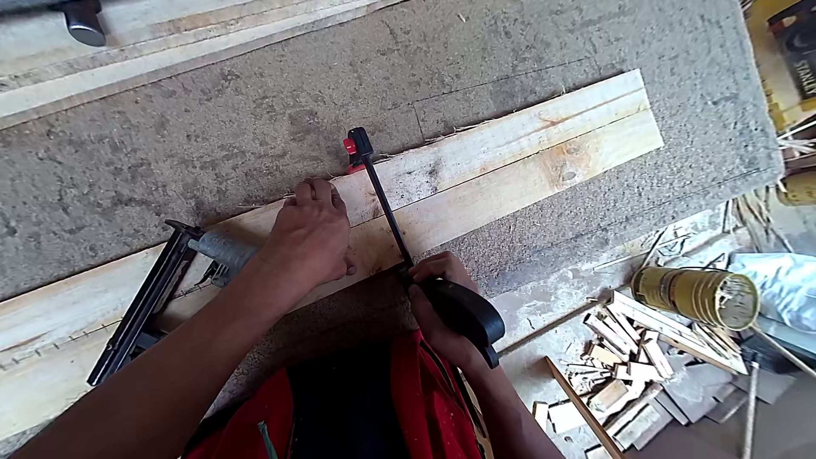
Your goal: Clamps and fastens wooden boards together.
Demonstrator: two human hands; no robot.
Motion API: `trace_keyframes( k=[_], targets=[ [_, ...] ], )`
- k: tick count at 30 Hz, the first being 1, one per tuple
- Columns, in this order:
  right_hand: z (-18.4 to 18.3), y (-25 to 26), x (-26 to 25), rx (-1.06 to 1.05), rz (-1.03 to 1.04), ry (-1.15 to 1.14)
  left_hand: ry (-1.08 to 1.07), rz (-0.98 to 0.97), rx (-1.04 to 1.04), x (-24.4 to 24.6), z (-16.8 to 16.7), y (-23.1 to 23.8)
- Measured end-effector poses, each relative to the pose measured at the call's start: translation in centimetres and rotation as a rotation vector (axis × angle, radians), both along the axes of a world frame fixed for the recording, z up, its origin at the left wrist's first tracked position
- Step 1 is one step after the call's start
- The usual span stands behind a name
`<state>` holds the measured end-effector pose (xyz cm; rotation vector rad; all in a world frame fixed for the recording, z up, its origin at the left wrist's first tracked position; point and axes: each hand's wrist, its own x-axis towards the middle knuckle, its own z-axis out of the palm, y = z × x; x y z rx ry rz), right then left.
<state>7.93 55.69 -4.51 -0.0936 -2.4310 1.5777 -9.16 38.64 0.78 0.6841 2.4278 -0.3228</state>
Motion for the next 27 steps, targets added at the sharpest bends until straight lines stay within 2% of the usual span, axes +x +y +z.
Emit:
trace_keyframes(
  k=[2, 5, 9, 14, 20, 24, 27],
  targets=[
    [-0.6, 0.2, 0.5, 0.006, 0.002, 0.02, 0.011, -0.001, 0.014, 0.1, -0.1, -0.1],
    [-2.3, 1.1, 1.8, -0.066, 0.027, 0.181, 0.015, 0.007, 0.027, 0.1, -0.1, -0.2],
    [-0.3, 1.1, 1.0, -0.089, 0.048, 0.343, -0.014, 0.035, 0.011, 0.1, 0.1, -0.1],
    [1.9, 0.1, -2.5, -0.095, -0.031, 0.358, -0.01, 0.037, 0.0, 0.1, 0.3, 0.1],
    [1.9, -0.1, -1.6, -0.169, -0.052, 0.314, -0.002, 0.012, 0.005, 0.0, 0.0, -0.1],
    [-0.3, 1.8, 0.0, -0.051, 0.087, 0.289, -0.001, 0.004, 0.004, -0.4, 0.2, -0.3],
    [1.1, 1.4, -1.2, 0.041, 0.074, 0.365, -0.011, -0.01, -0.035, 0.0, 0.3, 0.1]
  ],
)
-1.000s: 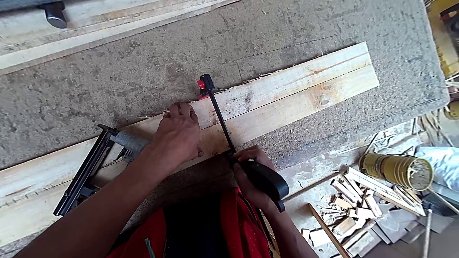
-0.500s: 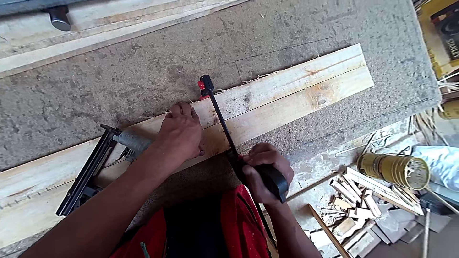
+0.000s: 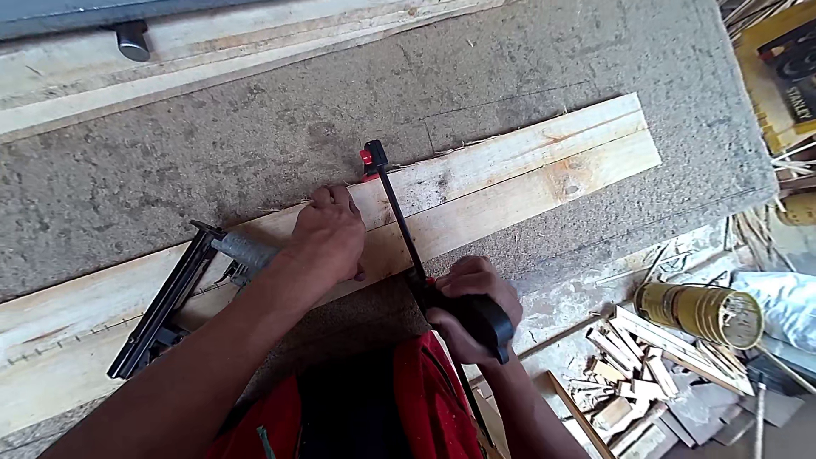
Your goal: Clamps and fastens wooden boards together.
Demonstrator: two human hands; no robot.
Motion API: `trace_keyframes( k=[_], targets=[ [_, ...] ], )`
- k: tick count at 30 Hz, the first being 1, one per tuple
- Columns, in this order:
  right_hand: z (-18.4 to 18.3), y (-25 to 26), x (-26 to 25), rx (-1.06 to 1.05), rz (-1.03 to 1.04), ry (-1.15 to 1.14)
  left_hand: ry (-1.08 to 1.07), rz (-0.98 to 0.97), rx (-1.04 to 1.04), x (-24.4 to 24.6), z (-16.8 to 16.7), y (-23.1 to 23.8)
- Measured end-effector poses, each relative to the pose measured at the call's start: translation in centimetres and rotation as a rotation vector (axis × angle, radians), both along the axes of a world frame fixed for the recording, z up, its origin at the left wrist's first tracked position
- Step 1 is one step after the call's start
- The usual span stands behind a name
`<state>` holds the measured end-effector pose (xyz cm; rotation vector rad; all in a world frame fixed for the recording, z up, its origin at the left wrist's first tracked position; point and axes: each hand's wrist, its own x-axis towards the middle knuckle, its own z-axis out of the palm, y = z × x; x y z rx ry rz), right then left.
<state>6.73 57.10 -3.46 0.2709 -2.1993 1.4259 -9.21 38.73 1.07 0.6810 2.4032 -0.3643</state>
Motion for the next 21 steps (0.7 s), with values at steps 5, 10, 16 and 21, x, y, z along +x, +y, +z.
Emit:
trace_keyframes(
  k=[5, 10, 16, 21],
  targets=[
    [1.0, -0.8, -1.7, -0.106, -0.023, 0.026, 0.012, -0.003, -0.005, 0.0, 0.1, 0.3],
    [0.4, -0.7, 0.9, -0.098, -0.077, -0.039, 0.034, 0.004, 0.044, 0.3, -0.4, -0.3],
    [0.1, 0.3, 0.6, 0.049, -0.022, -0.008, 0.014, 0.027, 0.018, 0.4, -0.1, 0.1],
    [0.0, -0.2, -0.3, 0.049, -0.048, 0.023, 0.02, 0.062, 0.028, 0.3, -0.1, 0.3]
  ],
)
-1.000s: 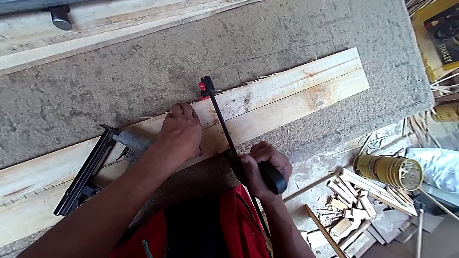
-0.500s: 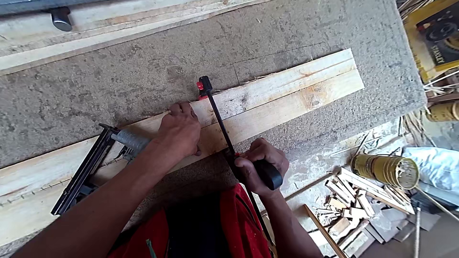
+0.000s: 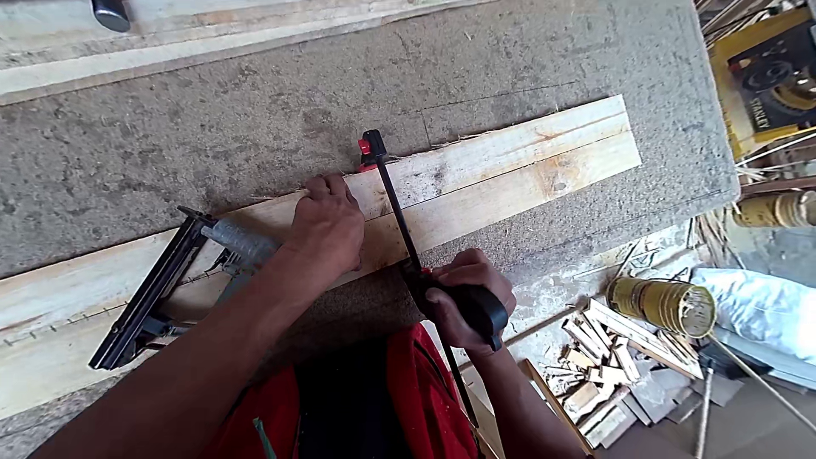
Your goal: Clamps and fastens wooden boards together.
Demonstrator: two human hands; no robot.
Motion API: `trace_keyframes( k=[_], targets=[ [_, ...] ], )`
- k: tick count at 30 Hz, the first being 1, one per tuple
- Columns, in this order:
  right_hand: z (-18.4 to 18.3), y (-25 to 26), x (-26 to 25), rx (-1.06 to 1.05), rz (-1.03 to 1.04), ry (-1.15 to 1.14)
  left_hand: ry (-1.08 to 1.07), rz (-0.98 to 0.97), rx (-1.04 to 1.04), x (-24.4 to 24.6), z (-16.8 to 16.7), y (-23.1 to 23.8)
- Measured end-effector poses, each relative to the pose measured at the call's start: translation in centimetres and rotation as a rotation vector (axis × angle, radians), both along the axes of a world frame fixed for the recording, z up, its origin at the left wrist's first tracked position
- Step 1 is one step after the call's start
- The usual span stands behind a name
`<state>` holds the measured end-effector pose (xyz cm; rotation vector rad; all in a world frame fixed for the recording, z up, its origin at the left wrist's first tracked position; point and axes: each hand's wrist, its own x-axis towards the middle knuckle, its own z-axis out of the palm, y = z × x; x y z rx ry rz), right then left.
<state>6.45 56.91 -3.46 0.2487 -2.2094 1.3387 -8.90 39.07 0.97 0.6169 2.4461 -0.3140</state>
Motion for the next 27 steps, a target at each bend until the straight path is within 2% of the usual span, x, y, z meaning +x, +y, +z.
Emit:
trace_keyframes(
  k=[17, 22, 27],
  targets=[
    [1.0, -0.9, -0.9, -0.104, -0.039, -0.006, 0.058, -0.019, 0.044, 0.1, -0.4, -0.3],
    [0.9, -1.4, -1.0, -0.154, -0.071, 0.02, 0.006, 0.021, 0.033, -0.5, -0.2, 0.3],
    [-0.5, -0.5, 1.2, -0.115, -0.019, -0.022, 0.079, -0.022, 0.226, -1.5, -1.6, -2.4]
  ],
)
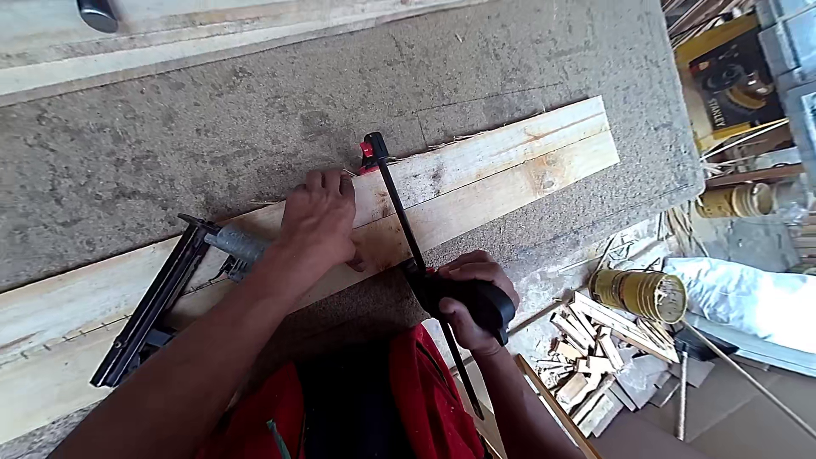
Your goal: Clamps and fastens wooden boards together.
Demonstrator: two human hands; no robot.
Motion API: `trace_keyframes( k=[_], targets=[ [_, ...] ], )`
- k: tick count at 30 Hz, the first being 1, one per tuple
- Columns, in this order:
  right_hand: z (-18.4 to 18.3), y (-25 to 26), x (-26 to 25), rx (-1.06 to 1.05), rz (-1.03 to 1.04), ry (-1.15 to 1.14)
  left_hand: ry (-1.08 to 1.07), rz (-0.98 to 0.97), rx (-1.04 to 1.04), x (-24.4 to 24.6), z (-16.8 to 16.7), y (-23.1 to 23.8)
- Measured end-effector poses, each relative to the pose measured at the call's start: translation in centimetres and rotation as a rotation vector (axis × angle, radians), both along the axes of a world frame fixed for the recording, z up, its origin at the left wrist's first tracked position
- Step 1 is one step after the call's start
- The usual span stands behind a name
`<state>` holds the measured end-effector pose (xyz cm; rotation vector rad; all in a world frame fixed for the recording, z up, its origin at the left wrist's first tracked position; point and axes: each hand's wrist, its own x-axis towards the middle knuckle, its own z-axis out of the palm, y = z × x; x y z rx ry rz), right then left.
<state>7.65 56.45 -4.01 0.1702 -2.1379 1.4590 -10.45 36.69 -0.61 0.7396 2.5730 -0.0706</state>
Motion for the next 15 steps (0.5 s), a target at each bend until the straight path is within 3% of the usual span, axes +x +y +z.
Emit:
trace_keyframes(
  k=[6, 11, 15],
  targets=[
    [-0.2, 1.0, 2.7, -0.013, 0.095, -0.094, 0.156, 0.077, 0.462, 5.0, 2.1, -9.5],
    [1.3, -1.2, -0.4, -0.168, -0.021, 0.016, 0.191, 0.173, 0.381, 9.9, 1.0, -19.1],
    [1.6, -1.8, -1.5, -0.156, -0.091, 0.025, 0.151, 0.195, 0.362, 12.5, -0.3, -21.5]
  ],
)
